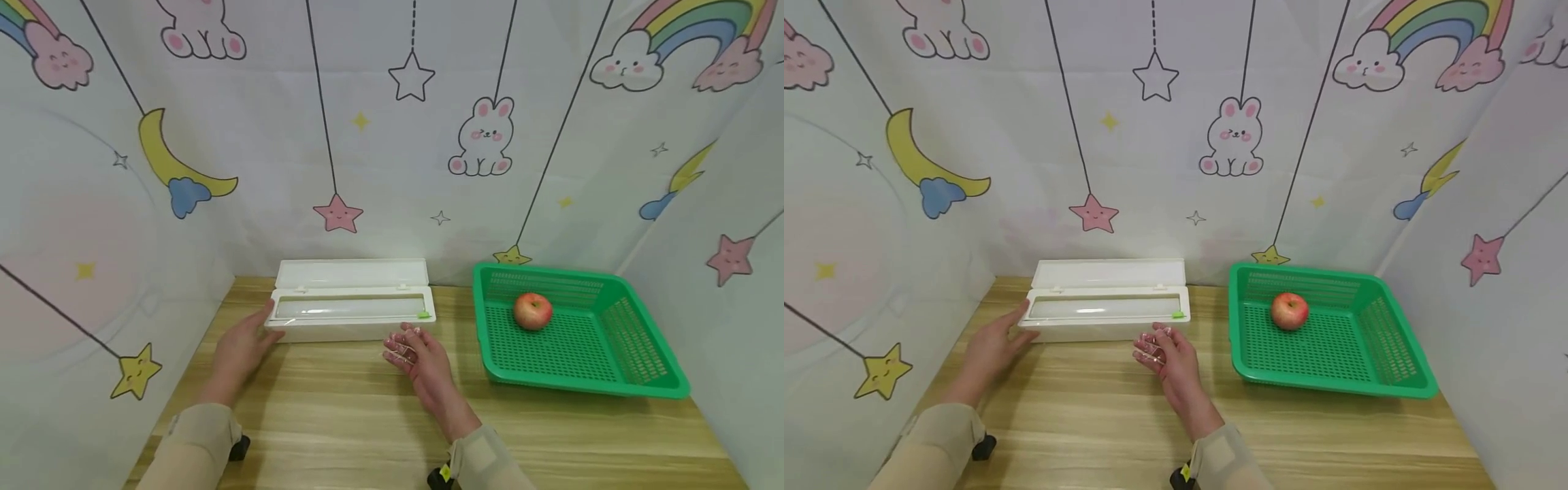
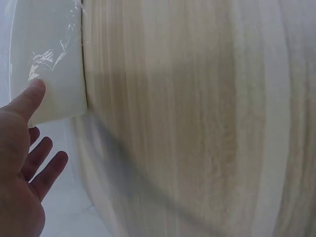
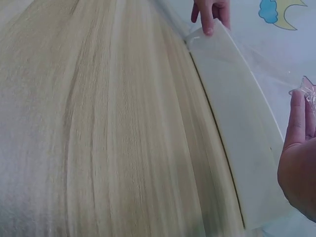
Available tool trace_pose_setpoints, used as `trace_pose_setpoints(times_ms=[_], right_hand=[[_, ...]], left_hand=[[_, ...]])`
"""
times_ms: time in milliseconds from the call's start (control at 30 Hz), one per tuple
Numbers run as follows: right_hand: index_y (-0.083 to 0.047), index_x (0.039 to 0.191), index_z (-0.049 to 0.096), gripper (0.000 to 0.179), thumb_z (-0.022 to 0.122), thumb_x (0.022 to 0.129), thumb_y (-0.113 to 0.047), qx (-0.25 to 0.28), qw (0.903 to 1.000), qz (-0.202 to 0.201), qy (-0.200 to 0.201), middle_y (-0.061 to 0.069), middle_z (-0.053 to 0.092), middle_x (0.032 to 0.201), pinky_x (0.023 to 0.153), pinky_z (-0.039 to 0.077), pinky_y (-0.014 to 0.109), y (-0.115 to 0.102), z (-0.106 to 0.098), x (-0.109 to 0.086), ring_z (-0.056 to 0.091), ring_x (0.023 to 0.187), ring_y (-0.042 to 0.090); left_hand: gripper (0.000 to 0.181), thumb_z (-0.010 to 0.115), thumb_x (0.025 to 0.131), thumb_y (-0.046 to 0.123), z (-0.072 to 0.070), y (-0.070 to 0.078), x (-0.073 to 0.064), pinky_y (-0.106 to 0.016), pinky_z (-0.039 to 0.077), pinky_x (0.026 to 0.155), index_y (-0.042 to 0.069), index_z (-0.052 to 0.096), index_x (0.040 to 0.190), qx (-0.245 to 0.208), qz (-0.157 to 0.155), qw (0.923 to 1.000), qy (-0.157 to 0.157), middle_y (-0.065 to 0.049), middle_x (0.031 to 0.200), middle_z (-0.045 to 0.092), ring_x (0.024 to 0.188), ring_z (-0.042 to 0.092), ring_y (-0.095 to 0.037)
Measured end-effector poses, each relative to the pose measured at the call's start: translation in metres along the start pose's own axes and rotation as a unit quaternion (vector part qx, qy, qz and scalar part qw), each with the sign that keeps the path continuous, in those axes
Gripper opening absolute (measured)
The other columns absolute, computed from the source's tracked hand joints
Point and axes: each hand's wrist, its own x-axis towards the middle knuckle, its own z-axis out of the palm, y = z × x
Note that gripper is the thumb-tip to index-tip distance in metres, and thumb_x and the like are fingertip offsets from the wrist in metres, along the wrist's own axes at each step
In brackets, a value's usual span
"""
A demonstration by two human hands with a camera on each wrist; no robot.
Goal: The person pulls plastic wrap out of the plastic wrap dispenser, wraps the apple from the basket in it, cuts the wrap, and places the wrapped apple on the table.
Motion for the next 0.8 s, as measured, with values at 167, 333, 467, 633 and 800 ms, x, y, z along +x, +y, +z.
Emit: trace_pose_setpoints(times_ms=[167,333,467,633,800], right_hand=[[0.006,0.141,0.049,0.032,0.049,0.115,-0.012,0.010,0.9999,0.001,0.003,0.007,0.075,0.110,0.095,0.063,0.039,0.000,0.000,-0.003,0.078,0.103,0.019],[0.008,0.144,0.048,0.034,0.049,0.115,-0.011,0.009,0.9999,0.005,0.008,0.008,0.077,0.113,0.095,0.062,0.038,0.002,0.000,-0.005,0.078,0.105,0.018],[0.009,0.146,0.047,0.037,0.049,0.115,-0.011,0.008,0.9999,0.007,0.013,0.009,0.077,0.114,0.097,0.061,0.037,0.004,0.000,-0.009,0.077,0.107,0.019],[0.012,0.151,0.041,0.043,0.048,0.115,-0.011,0.008,0.9999,0.009,0.011,0.014,0.075,0.121,0.098,0.061,0.036,0.008,-0.001,-0.017,0.077,0.107,0.017],[0.012,0.151,0.039,0.044,0.047,0.115,-0.013,0.016,0.9997,0.011,0.014,0.014,0.075,0.121,0.098,0.061,0.035,0.011,-0.001,-0.023,0.077,0.107,0.016]], left_hand=[[0.078,0.074,0.102,0.038,0.005,0.002,0.002,-0.067,0.041,0.115,0.004,0.040,0.163,0.009,-0.008,0.9999,0.002,-0.032,0.152,0.051,0.137,0.051,-0.056],[0.078,0.074,0.102,0.036,0.008,0.002,0.004,-0.067,0.043,0.113,0.005,0.039,0.164,0.016,-0.014,0.9998,0.004,-0.032,0.151,0.052,0.136,0.053,-0.056],[0.078,0.074,0.102,0.036,0.009,0.005,0.005,-0.067,0.044,0.111,0.004,0.039,0.163,0.023,-0.018,0.9996,0.004,-0.032,0.150,0.053,0.134,0.054,-0.056],[0.077,0.075,0.101,0.035,0.009,0.006,0.004,-0.068,0.047,0.107,0.003,0.041,0.162,0.031,-0.014,0.9993,0.012,-0.032,0.148,0.055,0.131,0.056,-0.056],[0.077,0.075,0.101,0.035,0.008,0.006,0.004,-0.068,0.049,0.104,0.003,0.041,0.162,0.036,-0.010,0.9992,0.012,-0.033,0.146,0.056,0.129,0.058,-0.057]])
